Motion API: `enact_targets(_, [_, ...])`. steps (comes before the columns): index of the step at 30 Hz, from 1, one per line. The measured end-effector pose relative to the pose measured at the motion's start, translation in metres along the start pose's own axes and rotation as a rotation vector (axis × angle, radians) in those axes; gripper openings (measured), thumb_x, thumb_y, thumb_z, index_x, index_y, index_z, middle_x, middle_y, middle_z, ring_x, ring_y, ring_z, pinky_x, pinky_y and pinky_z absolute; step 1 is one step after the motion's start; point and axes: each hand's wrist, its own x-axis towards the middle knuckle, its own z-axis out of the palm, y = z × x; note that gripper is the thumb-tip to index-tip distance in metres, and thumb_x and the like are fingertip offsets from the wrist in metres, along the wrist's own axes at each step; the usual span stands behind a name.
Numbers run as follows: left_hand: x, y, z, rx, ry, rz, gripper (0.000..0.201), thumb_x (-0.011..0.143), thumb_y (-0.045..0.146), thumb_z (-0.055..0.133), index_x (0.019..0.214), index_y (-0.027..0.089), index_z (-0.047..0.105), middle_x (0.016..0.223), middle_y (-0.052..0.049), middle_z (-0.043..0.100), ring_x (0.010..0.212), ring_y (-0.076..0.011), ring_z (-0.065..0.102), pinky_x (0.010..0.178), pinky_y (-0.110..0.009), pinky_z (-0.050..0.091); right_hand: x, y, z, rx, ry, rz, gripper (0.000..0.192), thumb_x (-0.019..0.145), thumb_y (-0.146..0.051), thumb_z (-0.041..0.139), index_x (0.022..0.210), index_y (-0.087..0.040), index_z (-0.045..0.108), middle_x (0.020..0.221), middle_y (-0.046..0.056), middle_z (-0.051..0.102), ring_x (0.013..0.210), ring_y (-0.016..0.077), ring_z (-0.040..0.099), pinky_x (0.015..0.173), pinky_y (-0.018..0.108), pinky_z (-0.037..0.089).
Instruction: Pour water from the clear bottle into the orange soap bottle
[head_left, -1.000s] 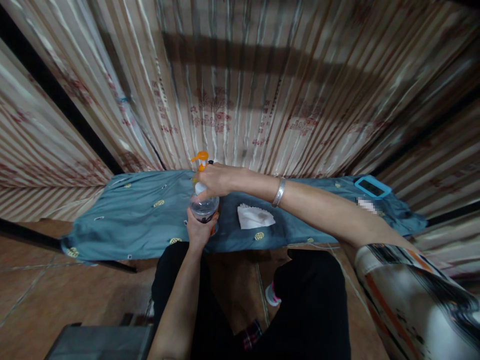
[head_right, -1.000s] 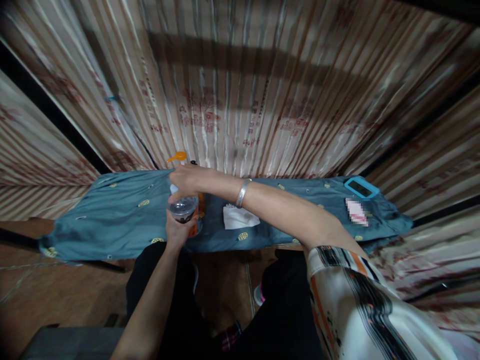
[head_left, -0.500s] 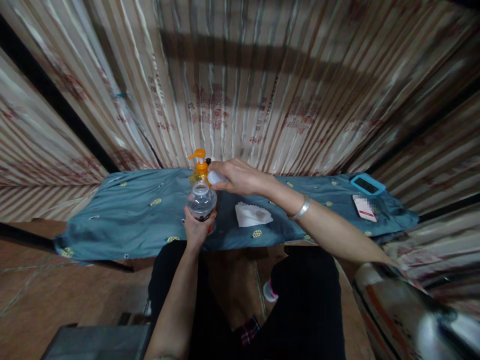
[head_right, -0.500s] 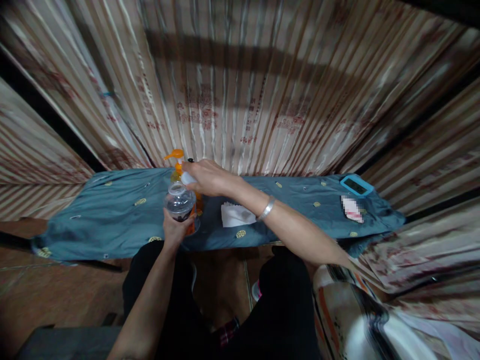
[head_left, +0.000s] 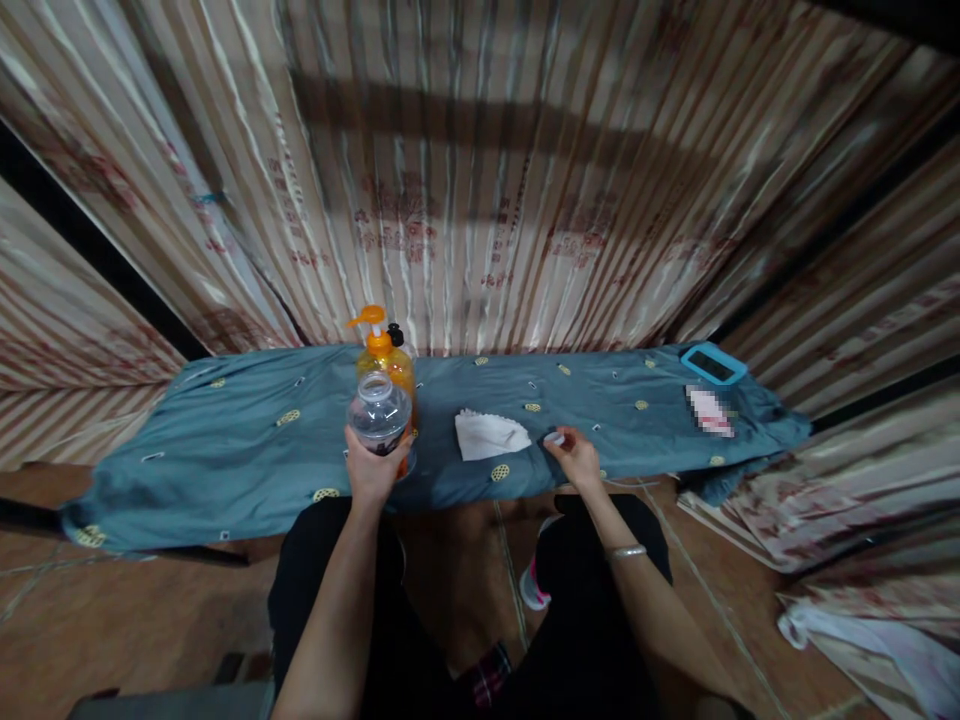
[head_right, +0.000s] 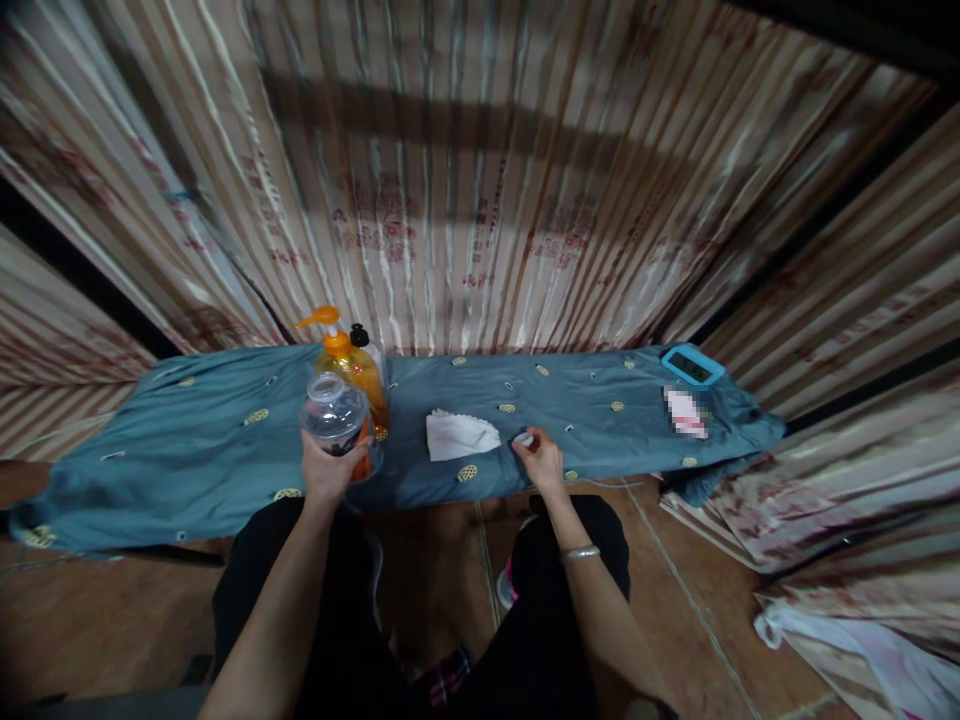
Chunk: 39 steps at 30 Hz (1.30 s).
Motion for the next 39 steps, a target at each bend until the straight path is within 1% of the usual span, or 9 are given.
enact_targets(6, [0.001,-0.002,0.000,-0.010,0.011,0.003,0.078,0.050,0.036,0.087,0.118,0.019,0.052,0.113,-0.013,0.069,0.118,-0.0350,0.064,0.103,-0.050,0.050,0.006,0.017,-0.007,-0.167,0.013,0.011,0.024,0.087,-0.015,0.073,0.111,-0.015,0.067,0.122,0.009,0.069,0.121,0.0282,0.061,0.105,0.053,0.049])
enact_targets(8, [0.001,-0.003,0.000,-0.023,0.009,0.017,0.078,0.051,0.035,0.086,0.119,0.020,0.052,0.114,-0.012,0.069,0.119,-0.0344,0.064,0.104,-0.049,0.049,0.004,0.018,-0.010,-0.177,0.021,0.008,0.027,0.086,-0.013,0.074,0.111,-0.014,0.067,0.125,0.010,0.068,0.124,0.0295,0.060,0.107,0.054,0.047])
enact_targets(12, [0.000,-0.005,-0.001,-0.019,0.019,0.033,0.080,0.050,0.034,0.087,0.120,0.020,0.052,0.115,-0.012,0.069,0.115,-0.0334,0.066,0.101,-0.047,0.051,0.004,-0.007,-0.011,-0.127,0.065,-0.067,0.049,0.083,-0.014,0.076,0.129,-0.012,0.058,0.140,0.016,0.058,0.135,0.0360,0.050,0.113,0.061,0.039])
enact_targets(15, [0.000,-0.006,-0.001,0.019,0.029,0.016,0.076,0.051,0.036,0.086,0.117,0.019,0.053,0.110,-0.011,0.071,0.106,-0.0317,0.069,0.096,-0.045,0.054,0.005,-0.063,-0.003,-0.016,0.013,-0.219,0.049,0.086,-0.020,0.075,0.131,-0.011,0.056,0.136,0.018,0.062,0.129,0.0349,0.056,0.108,0.059,0.046])
enact_targets(20, [0.000,-0.008,0.000,-0.016,0.024,0.042,0.078,0.051,0.036,0.086,0.120,0.019,0.053,0.112,-0.010,0.071,0.105,-0.0300,0.070,0.094,-0.042,0.055,0.014,-0.193,0.024,0.202,-0.215,-0.550,0.040,0.089,-0.023,0.072,0.126,-0.013,0.060,0.119,0.011,0.074,0.103,0.0226,0.072,0.095,0.042,0.058])
enact_targets(23, [-0.001,-0.005,-0.002,-0.018,0.011,0.016,0.081,0.052,0.036,0.085,0.123,0.017,0.052,0.111,-0.012,0.071,0.104,-0.0306,0.070,0.093,-0.042,0.055,0.026,-0.256,0.043,0.241,-0.277,-0.663,0.050,0.088,-0.023,0.074,0.133,-0.011,0.055,0.125,0.014,0.072,0.111,0.0225,0.070,0.099,0.039,0.056])
enact_targets(26, [-0.002,-0.004,-0.003,-0.025,-0.005,0.007,0.083,0.053,0.036,0.086,0.126,0.018,0.050,0.114,-0.012,0.070,0.105,-0.0301,0.070,0.094,-0.042,0.054,0.036,-0.294,0.059,0.197,-0.334,-0.714,0.062,0.085,-0.025,0.078,0.138,-0.007,0.050,0.129,0.018,0.069,0.118,0.0260,0.067,0.102,0.042,0.053])
enact_targets(31, [-0.003,-0.007,-0.001,-0.033,0.012,0.002,0.082,0.052,0.034,0.087,0.124,0.019,0.051,0.110,-0.010,0.071,0.103,-0.0295,0.070,0.094,-0.042,0.054,0.040,-0.312,0.080,0.078,-0.404,-0.767,0.036,0.086,-0.025,0.075,0.117,-0.011,0.065,0.111,0.012,0.075,0.103,0.0270,0.071,0.094,0.047,0.055])
enact_targets(39, [-0.006,-0.001,-0.004,-0.018,-0.019,0.011,0.085,0.057,0.032,0.086,0.132,0.019,0.048,0.121,-0.012,0.068,0.113,-0.0313,0.067,0.098,-0.043,0.052,0.052,-0.290,0.077,0.143,-0.343,-0.730,0.025,0.086,-0.025,0.074,0.106,-0.013,0.066,0.097,0.006,0.073,0.091,0.0227,0.070,0.086,0.043,0.055])
